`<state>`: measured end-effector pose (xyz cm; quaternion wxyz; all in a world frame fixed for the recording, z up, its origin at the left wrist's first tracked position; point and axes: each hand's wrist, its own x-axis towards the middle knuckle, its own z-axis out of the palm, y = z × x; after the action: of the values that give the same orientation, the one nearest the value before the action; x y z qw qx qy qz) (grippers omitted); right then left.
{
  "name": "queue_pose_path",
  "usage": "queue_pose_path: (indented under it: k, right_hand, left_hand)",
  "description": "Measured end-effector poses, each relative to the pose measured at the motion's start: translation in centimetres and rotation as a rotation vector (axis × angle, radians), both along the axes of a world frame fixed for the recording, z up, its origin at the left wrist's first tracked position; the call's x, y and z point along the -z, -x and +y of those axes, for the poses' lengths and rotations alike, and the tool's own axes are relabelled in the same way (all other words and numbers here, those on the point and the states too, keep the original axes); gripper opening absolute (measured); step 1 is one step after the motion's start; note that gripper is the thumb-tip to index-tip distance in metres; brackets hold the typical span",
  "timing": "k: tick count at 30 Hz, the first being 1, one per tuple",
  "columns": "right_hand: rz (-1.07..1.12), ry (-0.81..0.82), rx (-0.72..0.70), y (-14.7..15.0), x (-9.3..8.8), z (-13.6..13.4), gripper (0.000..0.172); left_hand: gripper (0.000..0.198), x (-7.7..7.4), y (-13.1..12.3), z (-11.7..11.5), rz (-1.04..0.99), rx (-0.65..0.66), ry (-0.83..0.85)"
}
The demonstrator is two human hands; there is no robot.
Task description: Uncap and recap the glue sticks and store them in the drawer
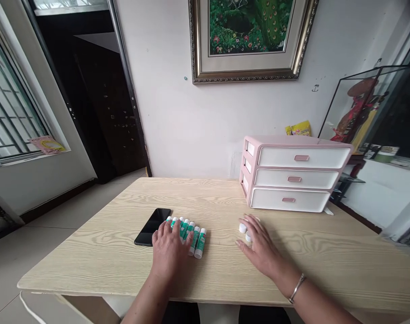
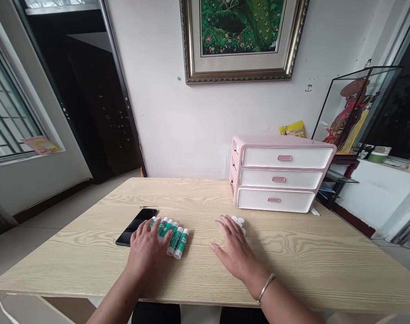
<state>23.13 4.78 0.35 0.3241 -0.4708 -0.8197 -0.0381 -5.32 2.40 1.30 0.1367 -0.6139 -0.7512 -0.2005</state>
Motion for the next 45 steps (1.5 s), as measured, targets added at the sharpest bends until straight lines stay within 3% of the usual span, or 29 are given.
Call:
queue_pose_path:
  k: [3, 6, 10, 13, 19, 26, 31, 38, 45]
  right_hand:
    - [-0.075, 0.128, -0.179, 3.7, -2.5, -1.6, 0.053]
    - [-0.180, 0.239, -0.335, 7.3, -3.5, -1.9, 0.056]
    - [-0.240, 0.239, -0.466, 10.6, -2.2, -0.5, 0.066]
    - [-0.243, 0.231, -0.473, 11.6, -0.7, 0.7, 0.061]
    - [-0.202, 0.183, -0.342, 11.6, 0.9, 1.2, 0.045]
    - [-0.129, 0.167, -0.169, 10.0, 3.4, 1.2, 0.047]
    - [-0.075, 0.181, -0.210, 7.9, 3.7, 2.3, 0.047]
    - [0.115, 0.297, -0.327, 6.0, 3.4, 3.4, 0.049]
    - [0.250, 0.311, -0.344, 6.4, 2.9, 3.4, 0.061]
  left_hand:
    - [0.056, 0.6, 1.2, 1.3, -0.006, -0.015, 0.089]
    - [0.054, 0.8, 1.5, 1.9, 0.018, 0.031, 0.160]
    - [0.048, 1.2, 1.7, 2.0, 0.083, 0.106, 0.215]
    - [0.046, 1.8, 2.0, 2.2, 0.125, 0.144, 0.213]
    - [0.045, 2.2, 1.8, 1.9, 0.070, 0.215, 0.192]
    - [0.042, 2.4, 0.7, 0.0, -0.030, 0.361, 0.158]
    - [0.039, 2.5, 0.8, -0.7, -0.096, 0.548, 0.132]
    - [0.041, 2.3, 1.3, 0.3, -0.196, 0.818, 0.121]
    - [0.077, 2.0, 0.9, 0.9, -0.339, 0.910, 0.121]
